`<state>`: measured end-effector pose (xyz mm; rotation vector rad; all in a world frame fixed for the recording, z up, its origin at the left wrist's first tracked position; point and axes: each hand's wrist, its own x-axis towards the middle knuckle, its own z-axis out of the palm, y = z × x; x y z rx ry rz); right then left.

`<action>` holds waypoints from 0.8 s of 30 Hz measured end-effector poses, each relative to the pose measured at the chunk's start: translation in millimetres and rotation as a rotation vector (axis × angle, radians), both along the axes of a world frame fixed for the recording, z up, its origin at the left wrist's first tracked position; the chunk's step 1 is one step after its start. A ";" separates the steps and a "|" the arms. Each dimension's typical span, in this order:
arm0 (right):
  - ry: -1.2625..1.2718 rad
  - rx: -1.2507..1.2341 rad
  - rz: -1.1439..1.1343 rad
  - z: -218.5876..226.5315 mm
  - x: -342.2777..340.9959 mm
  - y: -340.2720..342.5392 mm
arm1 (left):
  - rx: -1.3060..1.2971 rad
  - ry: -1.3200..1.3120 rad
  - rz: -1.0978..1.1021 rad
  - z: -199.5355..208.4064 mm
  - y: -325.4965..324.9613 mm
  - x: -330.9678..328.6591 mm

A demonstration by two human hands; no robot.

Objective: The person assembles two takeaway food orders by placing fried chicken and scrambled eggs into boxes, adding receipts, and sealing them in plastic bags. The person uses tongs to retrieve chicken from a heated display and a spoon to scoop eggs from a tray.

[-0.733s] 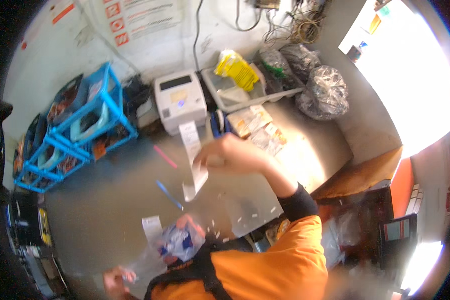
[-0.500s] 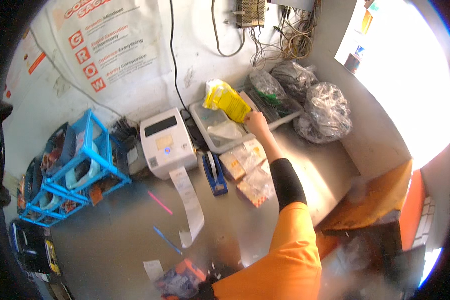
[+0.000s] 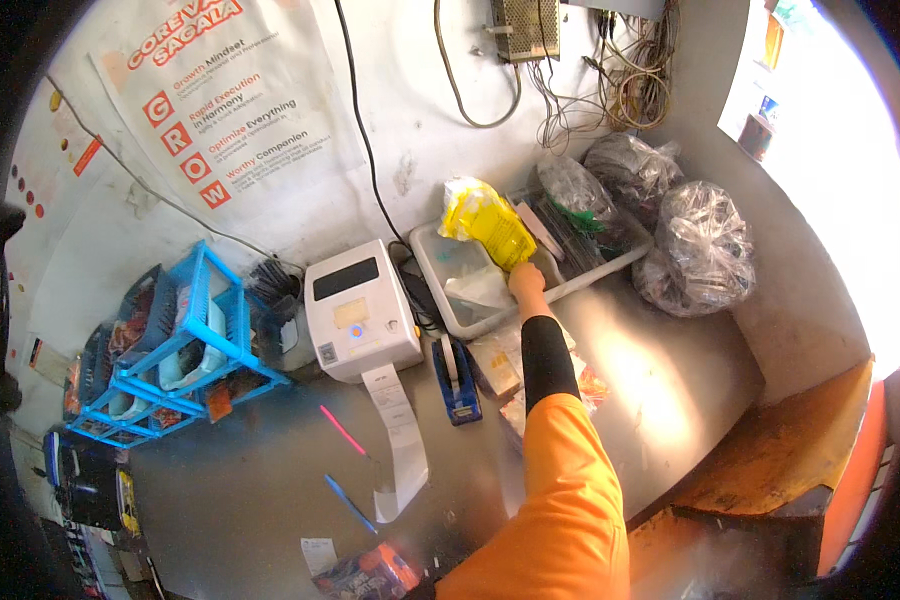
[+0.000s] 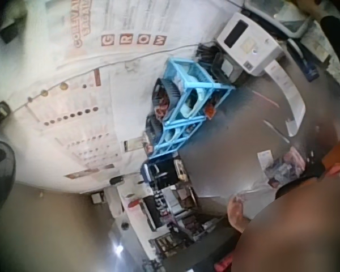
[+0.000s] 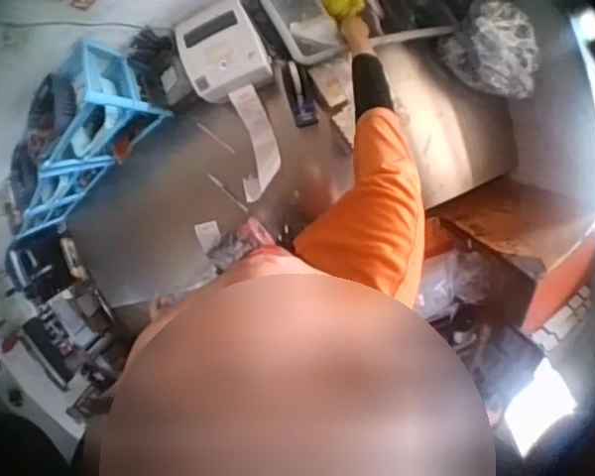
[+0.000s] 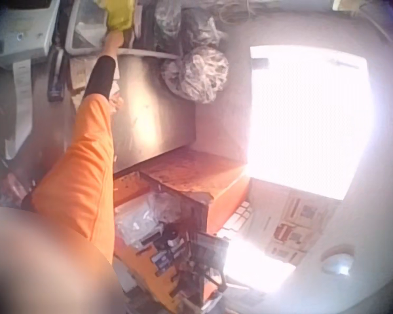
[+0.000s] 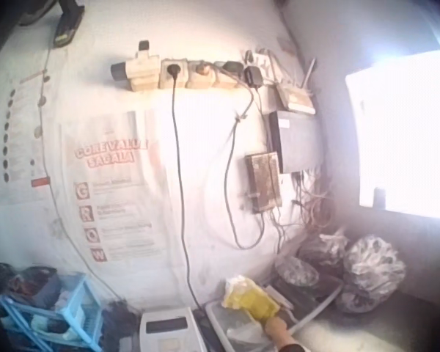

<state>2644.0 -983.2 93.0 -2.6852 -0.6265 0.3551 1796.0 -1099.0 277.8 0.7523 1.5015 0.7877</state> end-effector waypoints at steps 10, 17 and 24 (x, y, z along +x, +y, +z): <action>0.081 -0.021 0.128 -6.6 22.8 6.3 | 0.284 -0.204 -0.218 -5.2 -38.0 -24.2; -0.343 -0.346 0.341 207.0 -51.7 -84.7 | 0.621 -0.116 -0.389 9.9 -61.9 -1.2; -0.085 0.378 1.268 291.3 -358.0 -188.6 | 0.559 -0.479 -0.701 27.1 -30.7 13.0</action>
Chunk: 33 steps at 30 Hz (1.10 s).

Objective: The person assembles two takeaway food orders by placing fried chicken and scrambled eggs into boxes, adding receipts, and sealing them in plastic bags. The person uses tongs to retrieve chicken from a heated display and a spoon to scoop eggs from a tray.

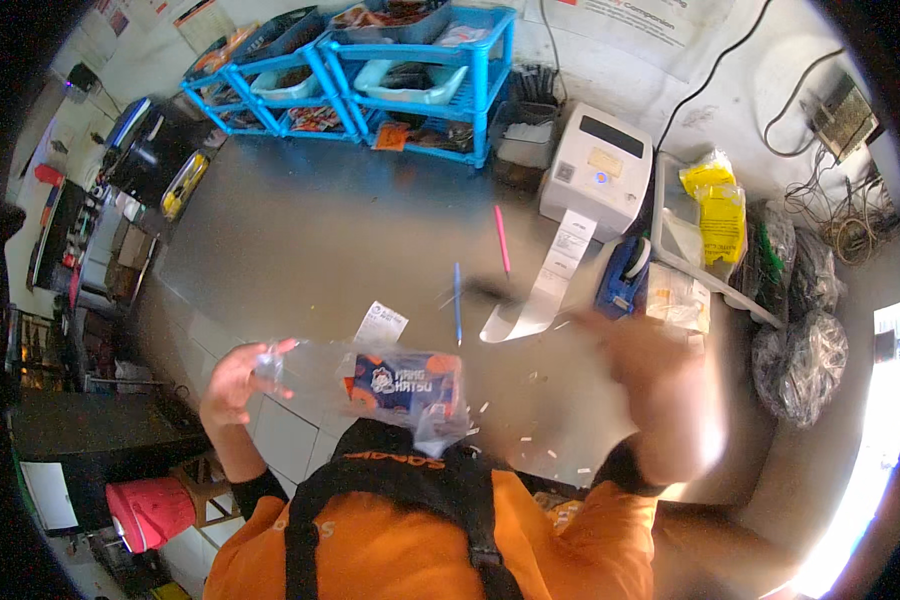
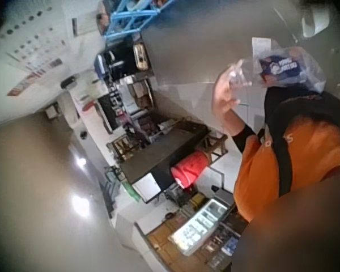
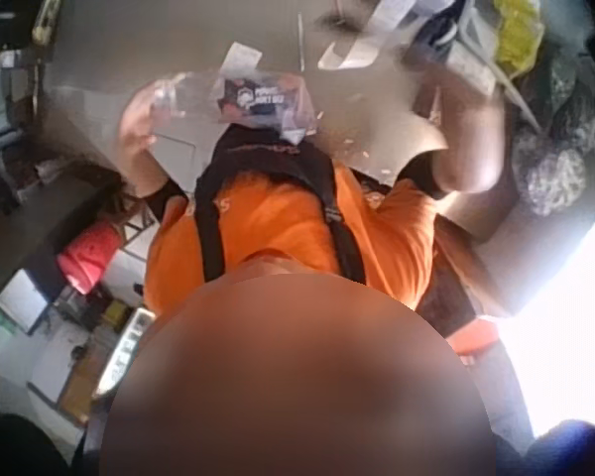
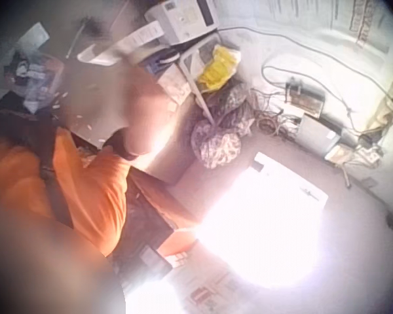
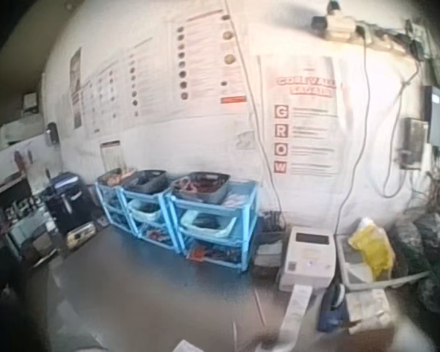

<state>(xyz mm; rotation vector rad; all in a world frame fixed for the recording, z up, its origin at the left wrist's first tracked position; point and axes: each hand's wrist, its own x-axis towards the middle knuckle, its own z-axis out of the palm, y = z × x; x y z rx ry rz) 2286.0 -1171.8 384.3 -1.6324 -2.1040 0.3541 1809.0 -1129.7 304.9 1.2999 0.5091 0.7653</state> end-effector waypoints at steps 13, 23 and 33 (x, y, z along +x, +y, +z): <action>0.265 -0.167 0.277 -128.6 -197.6 124.2 | -0.099 -0.181 -0.289 -29.9 -8.1 -11.1; -0.118 -0.401 0.305 -316.9 -251.0 138.1 | -0.212 -0.267 -0.364 -45.5 -32.2 -10.3; 0.038 0.099 0.396 -92.4 -213.6 19.2 | -0.189 -0.312 -0.051 -44.9 -21.8 -16.8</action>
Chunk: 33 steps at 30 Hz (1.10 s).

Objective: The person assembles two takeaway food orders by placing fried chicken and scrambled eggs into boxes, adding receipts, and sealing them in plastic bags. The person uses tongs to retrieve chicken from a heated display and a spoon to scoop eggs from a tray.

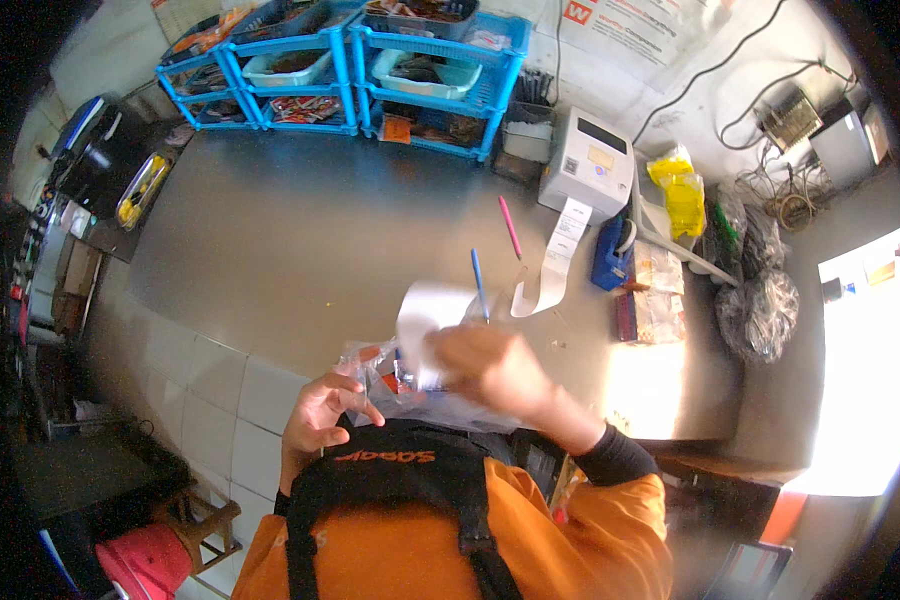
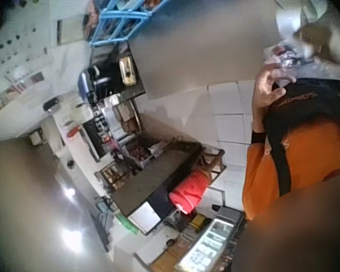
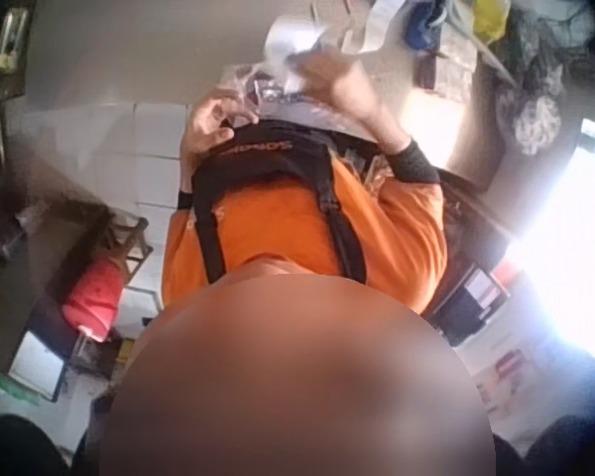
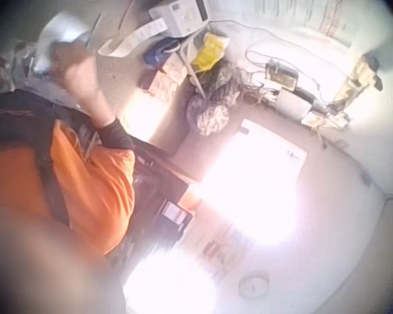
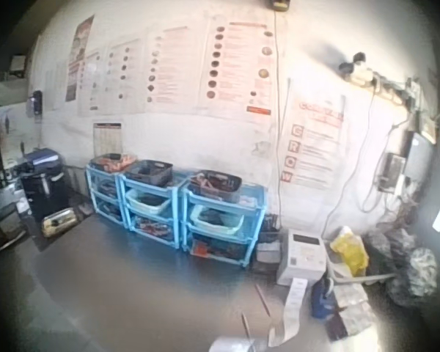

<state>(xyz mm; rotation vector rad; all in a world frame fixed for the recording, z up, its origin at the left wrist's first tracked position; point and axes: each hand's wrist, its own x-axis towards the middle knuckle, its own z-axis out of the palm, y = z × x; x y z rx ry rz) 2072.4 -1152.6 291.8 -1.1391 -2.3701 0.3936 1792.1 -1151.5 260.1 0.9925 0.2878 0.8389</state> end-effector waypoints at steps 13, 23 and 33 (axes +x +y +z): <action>-0.310 -0.305 -0.328 -138.1 9.0 19.4 | 0.051 0.095 -0.211 -3.0 7.0 15.3; -0.337 -0.561 -0.298 -9.6 41.3 -32.2 | 0.019 0.037 -0.056 7.6 16.0 9.2; -0.192 -0.713 -0.472 -163.3 -10.4 -57.0 | 0.078 0.087 -0.159 6.2 14.2 26.1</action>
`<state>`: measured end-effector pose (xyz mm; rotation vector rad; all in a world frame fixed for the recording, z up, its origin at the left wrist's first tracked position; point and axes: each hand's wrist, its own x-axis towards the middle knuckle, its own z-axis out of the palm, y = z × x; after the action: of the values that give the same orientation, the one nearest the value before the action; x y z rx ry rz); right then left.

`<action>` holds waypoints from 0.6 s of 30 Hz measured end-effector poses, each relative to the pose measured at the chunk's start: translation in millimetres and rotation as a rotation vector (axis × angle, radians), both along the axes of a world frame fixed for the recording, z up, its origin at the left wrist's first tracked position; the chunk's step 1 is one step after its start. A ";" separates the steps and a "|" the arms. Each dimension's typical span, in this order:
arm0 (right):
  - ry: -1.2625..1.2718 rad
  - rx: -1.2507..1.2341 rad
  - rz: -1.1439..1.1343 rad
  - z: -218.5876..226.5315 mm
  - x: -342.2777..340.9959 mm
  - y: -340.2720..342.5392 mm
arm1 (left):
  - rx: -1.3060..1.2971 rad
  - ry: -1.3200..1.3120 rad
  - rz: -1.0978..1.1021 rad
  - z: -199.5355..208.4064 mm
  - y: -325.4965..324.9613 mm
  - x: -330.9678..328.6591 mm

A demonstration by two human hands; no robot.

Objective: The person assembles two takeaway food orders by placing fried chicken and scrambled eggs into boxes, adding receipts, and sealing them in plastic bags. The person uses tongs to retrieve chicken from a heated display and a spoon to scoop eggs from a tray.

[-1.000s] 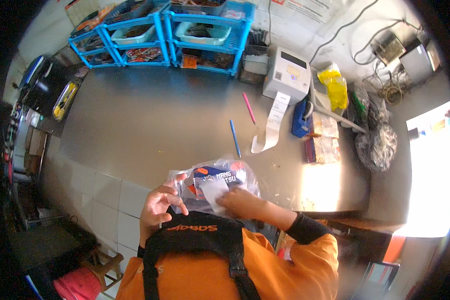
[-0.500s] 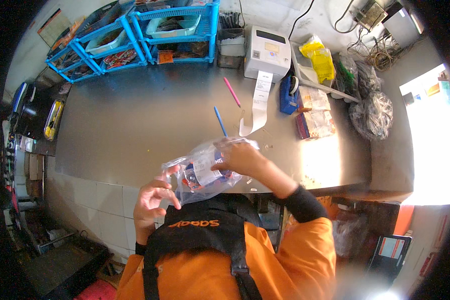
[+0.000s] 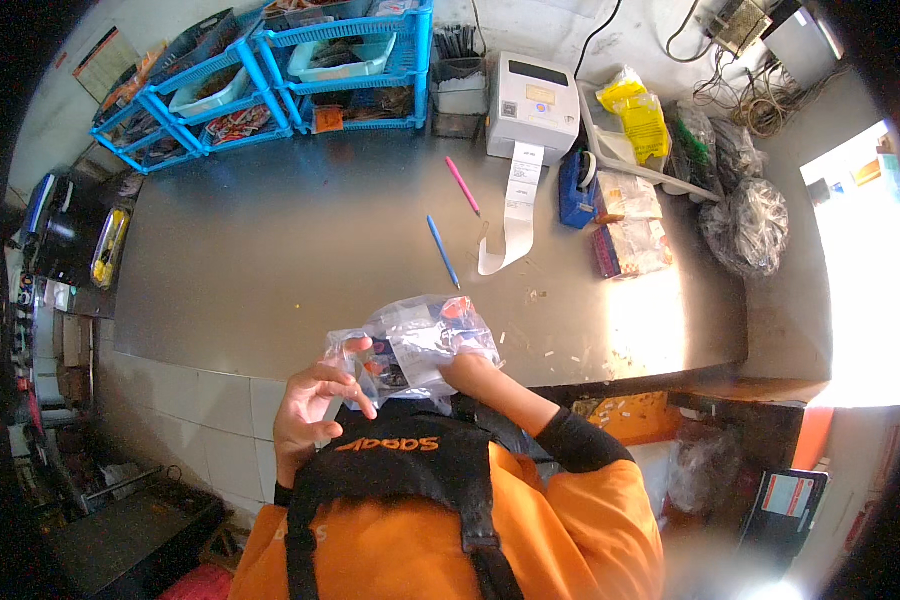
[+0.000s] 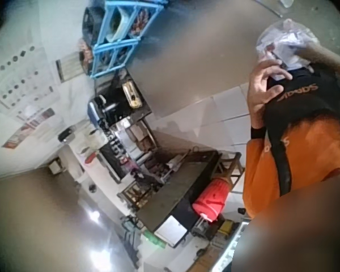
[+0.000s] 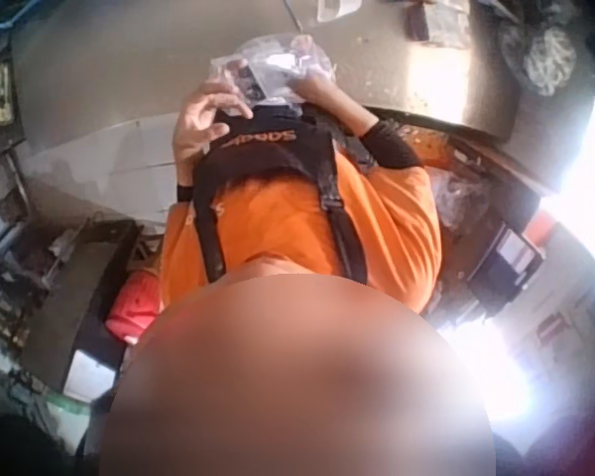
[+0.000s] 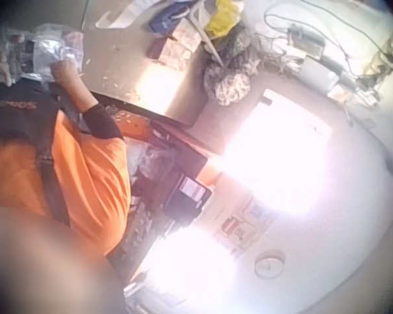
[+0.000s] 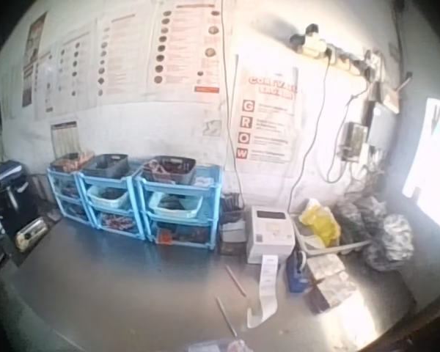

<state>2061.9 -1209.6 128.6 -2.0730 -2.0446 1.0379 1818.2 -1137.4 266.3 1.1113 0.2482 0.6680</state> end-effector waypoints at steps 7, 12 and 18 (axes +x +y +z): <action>-0.092 -0.084 0.264 40.3 -8.8 -12.1 | 0.018 -0.077 0.140 -8.6 1.3 6.7; -0.071 -0.055 0.449 53.7 -9.0 -6.9 | 0.023 -0.147 0.215 -8.2 12.4 5.5; -0.117 -0.101 0.514 61.3 -16.5 -4.7 | 0.029 0.037 0.045 -5.5 6.1 6.8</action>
<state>2045.4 -1214.4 189.8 -1.7161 -2.7246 1.1155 1825.0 -1131.2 260.8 1.1489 0.2963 0.6932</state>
